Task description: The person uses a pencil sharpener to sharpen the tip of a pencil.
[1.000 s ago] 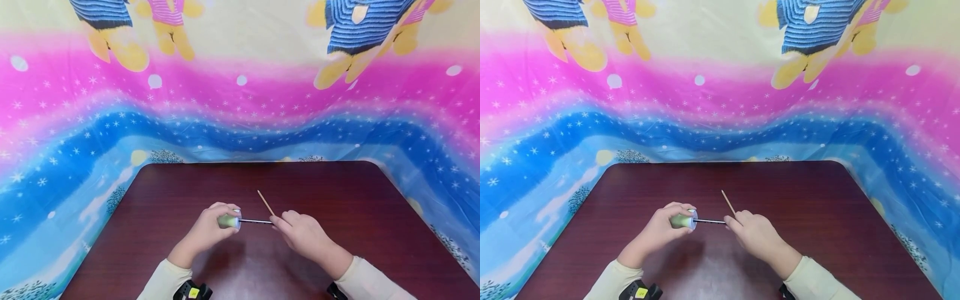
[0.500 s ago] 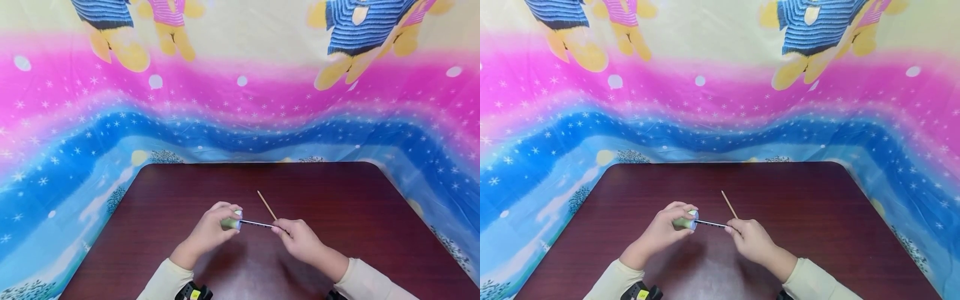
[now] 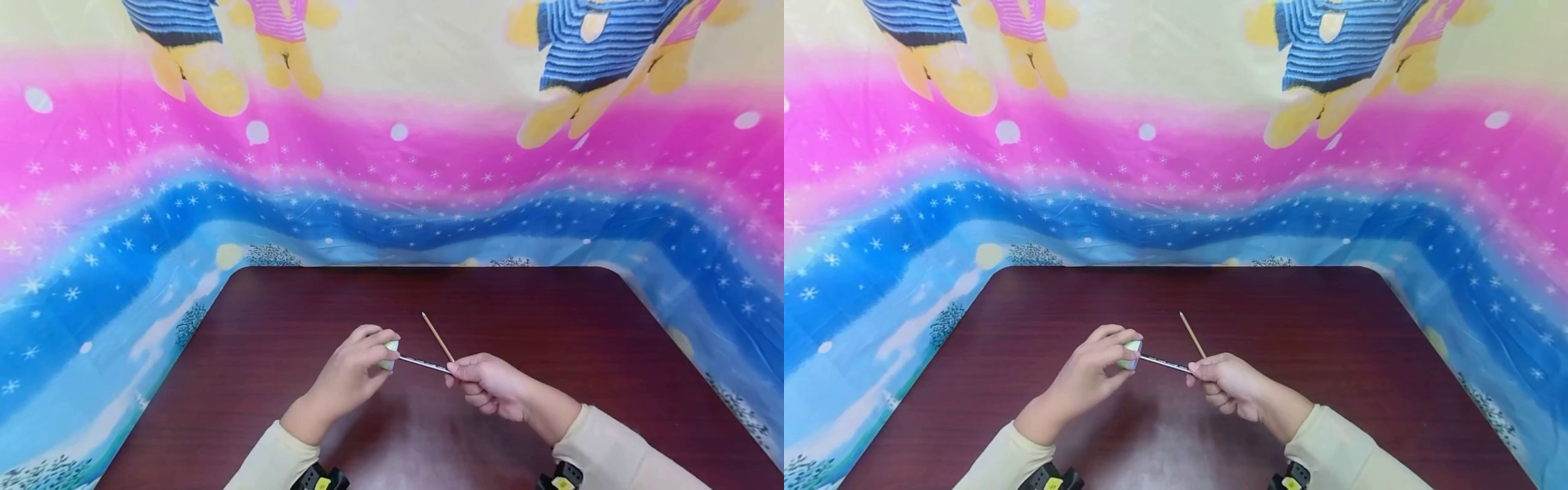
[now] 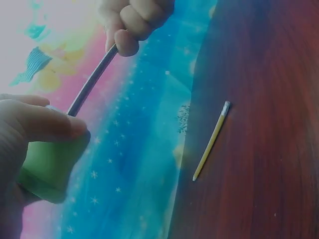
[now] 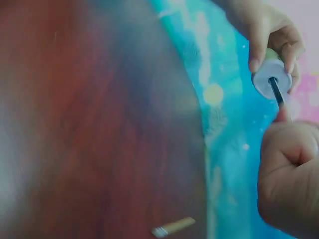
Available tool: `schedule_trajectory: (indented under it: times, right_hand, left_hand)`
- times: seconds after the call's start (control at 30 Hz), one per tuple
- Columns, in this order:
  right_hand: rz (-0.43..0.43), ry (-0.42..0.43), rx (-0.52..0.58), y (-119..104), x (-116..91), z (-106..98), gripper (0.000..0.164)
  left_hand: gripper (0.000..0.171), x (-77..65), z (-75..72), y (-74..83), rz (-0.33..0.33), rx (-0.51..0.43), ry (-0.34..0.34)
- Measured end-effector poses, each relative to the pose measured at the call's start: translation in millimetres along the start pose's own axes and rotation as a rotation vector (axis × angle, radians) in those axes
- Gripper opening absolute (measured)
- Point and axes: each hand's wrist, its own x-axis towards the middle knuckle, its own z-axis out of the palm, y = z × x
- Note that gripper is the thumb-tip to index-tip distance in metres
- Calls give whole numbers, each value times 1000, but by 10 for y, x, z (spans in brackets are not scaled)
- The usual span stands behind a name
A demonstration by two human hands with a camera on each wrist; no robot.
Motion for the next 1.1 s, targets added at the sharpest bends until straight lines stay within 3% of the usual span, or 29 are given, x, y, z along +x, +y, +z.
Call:
schedule_trajectory:
  times: [0.07, 0.13, 0.23, 0.3, 0.37, 0.43, 0.47, 0.57, 0.63, 0.7, 0.8, 0.9, 1.0, 1.03, 1.1]
  right_hand:
    - [-64, 45, -206, -17, -3, 7, 26]
    - [-234, 133, -570, -6, -5, 20, 29]
    - [-648, 337, -1200, 69, 21, 14, 34]
    - [-958, 526, -1494, 157, 63, -10, 32]
    - [-1187, 607, -1605, 230, 107, -28, 33]
    - [-1305, 644, -1634, 281, 133, -20, 33]
    - [-1320, 650, -1626, 301, 136, -7, 33]
    - [-1253, 627, -1518, 335, 111, 54, 33]
    - [-1117, 566, -1373, 335, 72, 103, 25]
    - [-926, 486, -1177, 305, 27, 149, 17]
    - [-634, 376, -850, 224, -27, 180, 10]
    - [-343, 180, -400, 131, -53, 157, 18]
    - [-112, 14, -5, 81, -55, 96, 23]
    - [-48, -20, 66, 69, -53, 76, 23]
    - [-24, -44, 57, 48, -46, 46, 26]
  left_hand:
    - [28, -9, -5, -11, -48, -24, -16]
    - [30, -24, -20, -18, -139, -81, -52]
    - [31, -45, -48, -13, -298, -176, -118]
    - [31, -56, -64, -3, -411, -255, -164]
    - [30, -67, -72, 3, -493, -319, -203]
    - [30, -76, -75, 3, -535, -370, -224]
    - [30, -79, -72, 2, -535, -381, -230]
    - [29, -81, -72, 3, -489, -376, -224]
    - [29, -82, -72, 9, -441, -353, -210]
    - [28, -83, -70, 18, -388, -323, -193]
    - [29, -85, -55, 29, -283, -246, -153]
    - [29, -78, -30, 31, -136, -144, -85]
    - [28, -63, 0, 24, -1, -60, -13]
    - [28, -61, 10, 18, 27, -42, 7]
    - [29, -57, 22, 7, 42, -32, 28]
